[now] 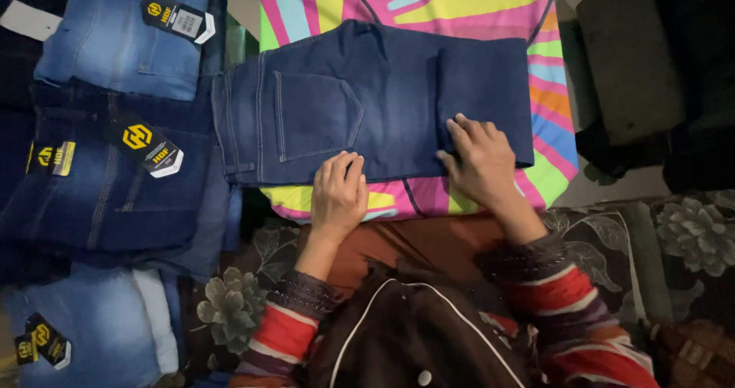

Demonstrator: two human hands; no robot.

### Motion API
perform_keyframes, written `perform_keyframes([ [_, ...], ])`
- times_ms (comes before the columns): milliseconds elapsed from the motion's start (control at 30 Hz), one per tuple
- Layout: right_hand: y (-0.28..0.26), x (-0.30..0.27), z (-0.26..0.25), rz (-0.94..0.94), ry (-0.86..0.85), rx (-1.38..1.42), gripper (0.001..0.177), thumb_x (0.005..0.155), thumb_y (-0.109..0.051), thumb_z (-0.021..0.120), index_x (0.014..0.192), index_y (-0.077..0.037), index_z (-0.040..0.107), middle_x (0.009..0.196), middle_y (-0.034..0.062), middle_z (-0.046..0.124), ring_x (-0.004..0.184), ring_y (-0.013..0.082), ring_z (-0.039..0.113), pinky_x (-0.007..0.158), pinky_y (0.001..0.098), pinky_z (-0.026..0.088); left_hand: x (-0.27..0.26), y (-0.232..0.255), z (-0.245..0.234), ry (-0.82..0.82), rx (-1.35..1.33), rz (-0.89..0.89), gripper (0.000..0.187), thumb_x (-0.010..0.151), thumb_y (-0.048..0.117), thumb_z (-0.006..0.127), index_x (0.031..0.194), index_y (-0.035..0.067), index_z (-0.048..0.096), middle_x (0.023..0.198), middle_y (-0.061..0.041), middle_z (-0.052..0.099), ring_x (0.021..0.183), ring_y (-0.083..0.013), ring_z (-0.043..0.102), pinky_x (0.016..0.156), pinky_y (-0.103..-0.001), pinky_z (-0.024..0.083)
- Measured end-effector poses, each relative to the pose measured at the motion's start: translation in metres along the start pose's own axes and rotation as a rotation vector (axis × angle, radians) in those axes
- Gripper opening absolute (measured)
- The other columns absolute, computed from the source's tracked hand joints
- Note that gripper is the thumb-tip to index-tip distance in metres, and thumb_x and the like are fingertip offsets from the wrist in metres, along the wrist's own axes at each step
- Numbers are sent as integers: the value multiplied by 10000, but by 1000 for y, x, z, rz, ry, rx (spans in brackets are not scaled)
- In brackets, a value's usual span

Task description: Folding and stacking multiple pairs of denim jeans.

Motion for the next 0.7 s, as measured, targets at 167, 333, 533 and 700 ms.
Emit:
perform_keyframes([
  [167,50,13,-4,133,-111,237,327,1084,-293,602,1205,-16,725,1114,198,707,978,416,666,846,469,507,6,-12,9,-55,-135,-117,263,941,202,589,1148,84,699,1110,-66,622,1057,-302,635,842,-434,512],
  [333,72,35,35,74,-96,37,552,1112,-382,583,1432,67,612,1353,300,622,1236,471,599,1070,503,443,55,-7,25,-77,-154,-125,358,930,230,600,1230,47,667,1181,-150,624,1076,-370,628,861,-487,511],
  [533,67,30,62,284,-347,18,667,1119,-413,468,1621,17,380,1649,310,326,1507,507,278,1231,599,134,115,-44,94,-252,-121,-101,588,965,279,681,1444,-34,544,1482,-341,462,1371,-519,483,1151,-607,369],
  [700,70,32,65,271,-341,0,731,1068,-449,475,1621,5,325,1676,249,261,1534,452,257,1237,561,167,145,-100,144,-416,22,-176,688,1004,382,627,1569,55,410,1653,-158,290,1534,-341,253,1251,-460,211],
])
Point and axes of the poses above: each hand's wrist, its own x-axis towards the middle knuckle, its own z-axis out of the palm, y = z × x, the point moved 5 cm from there along x, towards the middle knuckle
